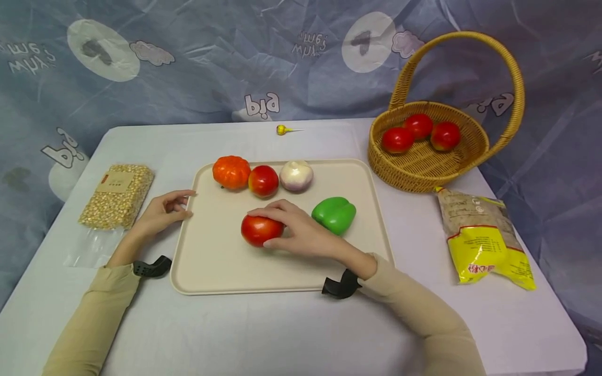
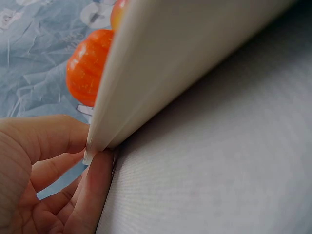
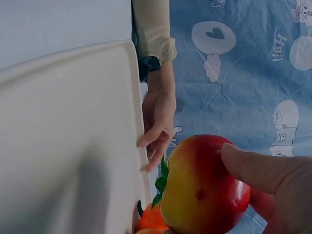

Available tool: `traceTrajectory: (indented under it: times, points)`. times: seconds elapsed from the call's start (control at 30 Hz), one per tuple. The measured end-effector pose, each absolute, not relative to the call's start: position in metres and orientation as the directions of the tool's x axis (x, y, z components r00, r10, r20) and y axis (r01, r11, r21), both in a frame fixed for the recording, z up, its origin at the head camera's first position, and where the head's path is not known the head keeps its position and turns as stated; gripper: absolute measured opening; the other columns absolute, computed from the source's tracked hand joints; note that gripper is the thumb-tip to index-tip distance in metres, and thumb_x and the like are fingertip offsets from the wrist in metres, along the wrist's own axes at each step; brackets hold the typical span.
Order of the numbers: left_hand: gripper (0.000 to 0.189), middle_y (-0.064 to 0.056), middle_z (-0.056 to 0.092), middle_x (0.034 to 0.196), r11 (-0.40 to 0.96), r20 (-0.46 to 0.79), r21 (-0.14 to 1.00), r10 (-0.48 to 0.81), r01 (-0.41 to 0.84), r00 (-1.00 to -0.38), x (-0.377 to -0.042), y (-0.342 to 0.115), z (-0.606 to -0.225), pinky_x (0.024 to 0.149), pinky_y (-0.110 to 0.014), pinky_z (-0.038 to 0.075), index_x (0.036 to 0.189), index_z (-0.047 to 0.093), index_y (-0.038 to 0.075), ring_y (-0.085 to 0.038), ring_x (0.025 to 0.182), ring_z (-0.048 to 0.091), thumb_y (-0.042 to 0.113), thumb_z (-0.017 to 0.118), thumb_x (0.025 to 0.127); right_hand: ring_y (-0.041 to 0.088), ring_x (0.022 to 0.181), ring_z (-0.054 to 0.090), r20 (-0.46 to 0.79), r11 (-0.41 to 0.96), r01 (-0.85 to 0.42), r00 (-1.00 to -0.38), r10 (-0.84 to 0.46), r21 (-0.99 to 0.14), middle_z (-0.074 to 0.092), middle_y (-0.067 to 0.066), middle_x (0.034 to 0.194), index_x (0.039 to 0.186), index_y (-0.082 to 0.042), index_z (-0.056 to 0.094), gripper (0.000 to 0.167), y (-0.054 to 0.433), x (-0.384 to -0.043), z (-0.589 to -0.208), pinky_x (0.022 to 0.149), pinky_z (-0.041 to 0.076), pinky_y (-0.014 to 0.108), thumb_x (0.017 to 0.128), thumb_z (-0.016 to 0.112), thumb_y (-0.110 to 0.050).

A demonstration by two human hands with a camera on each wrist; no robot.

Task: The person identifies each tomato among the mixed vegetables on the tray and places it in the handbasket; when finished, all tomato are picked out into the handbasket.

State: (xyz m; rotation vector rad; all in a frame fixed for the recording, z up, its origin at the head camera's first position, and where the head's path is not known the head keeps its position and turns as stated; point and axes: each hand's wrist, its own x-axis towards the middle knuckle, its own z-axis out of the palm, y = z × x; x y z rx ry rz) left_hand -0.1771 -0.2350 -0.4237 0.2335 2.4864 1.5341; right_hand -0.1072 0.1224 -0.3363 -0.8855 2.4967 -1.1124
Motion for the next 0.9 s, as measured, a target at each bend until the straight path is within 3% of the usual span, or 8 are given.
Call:
traceTrajectory:
  times: [0.33, 0.6, 0.73, 0.83, 0.9]
  points:
    - [0.053, -0.011, 0.049, 0.108, 0.458, -0.108, 0.889, 0.233, 0.011, -0.966, -0.177, -0.235, -0.423, 0.066, -0.014, 0.045, 0.135, 0.048, 0.004, 0.002, 0.073, 0.053, 0.003, 0.063, 0.084, 0.022, 0.122, 0.045, 0.12, 0.481, -0.452, -0.81, -0.574, -0.751, 0.048, 0.006, 0.13, 0.133, -0.02, 0.051, 0.057, 0.15, -0.115, -0.324, 0.097, 0.044, 0.045, 0.081, 0.072, -0.014]
    - [0.053, -0.013, 0.049, 0.109, 0.452, -0.115, 0.892, 0.239, 0.005, -0.964, -0.177, -0.233, -0.424, 0.065, -0.013, 0.045, 0.135, 0.047, 0.002, 0.002, 0.072, 0.052, 0.001, 0.062, 0.084, 0.024, 0.118, 0.048, 0.169, 0.558, -0.445, -0.863, -0.477, -0.701, 0.049, 0.01, 0.129, 0.134, -0.017, 0.05, 0.057, 0.181, -0.12, -0.312, 0.095, 0.046, 0.047, 0.081, 0.072, -0.013]
    - [0.052, -0.01, 0.049, 0.107, 0.458, -0.108, 0.889, 0.237, 0.013, -0.965, -0.176, -0.234, -0.425, 0.066, -0.014, 0.045, 0.134, 0.048, 0.003, 0.001, 0.073, 0.053, 0.002, 0.062, 0.084, 0.022, 0.116, 0.049, 0.238, 0.583, -0.464, -0.874, -0.423, -0.667, 0.051, 0.01, 0.128, 0.133, -0.014, 0.051, 0.057, 0.196, -0.126, -0.307, 0.09, 0.047, 0.021, 0.08, 0.072, -0.01]
    - [0.051, -0.009, 0.049, 0.106, 0.467, -0.099, 0.884, 0.237, 0.024, -0.966, -0.176, -0.235, -0.425, 0.067, -0.014, 0.045, 0.134, 0.049, 0.004, 0.001, 0.073, 0.053, 0.004, 0.063, 0.084, 0.023, 0.113, 0.051, 0.284, 0.606, -0.458, -0.887, -0.365, -0.651, 0.052, 0.012, 0.125, 0.133, -0.014, 0.051, 0.057, 0.208, -0.132, -0.307, 0.083, 0.04, 0.004, 0.08, 0.072, -0.009]
    - [0.051, -0.009, 0.049, 0.105, 0.467, -0.096, 0.884, 0.236, 0.027, -0.967, -0.176, -0.235, -0.424, 0.067, -0.014, 0.045, 0.133, 0.049, 0.004, 0.001, 0.073, 0.053, 0.003, 0.063, 0.084, 0.022, 0.111, 0.051, 0.303, 0.623, -0.439, -0.898, -0.319, -0.647, 0.052, 0.014, 0.124, 0.133, -0.014, 0.051, 0.058, 0.216, -0.136, -0.31, 0.08, 0.04, 0.002, 0.08, 0.072, -0.008]
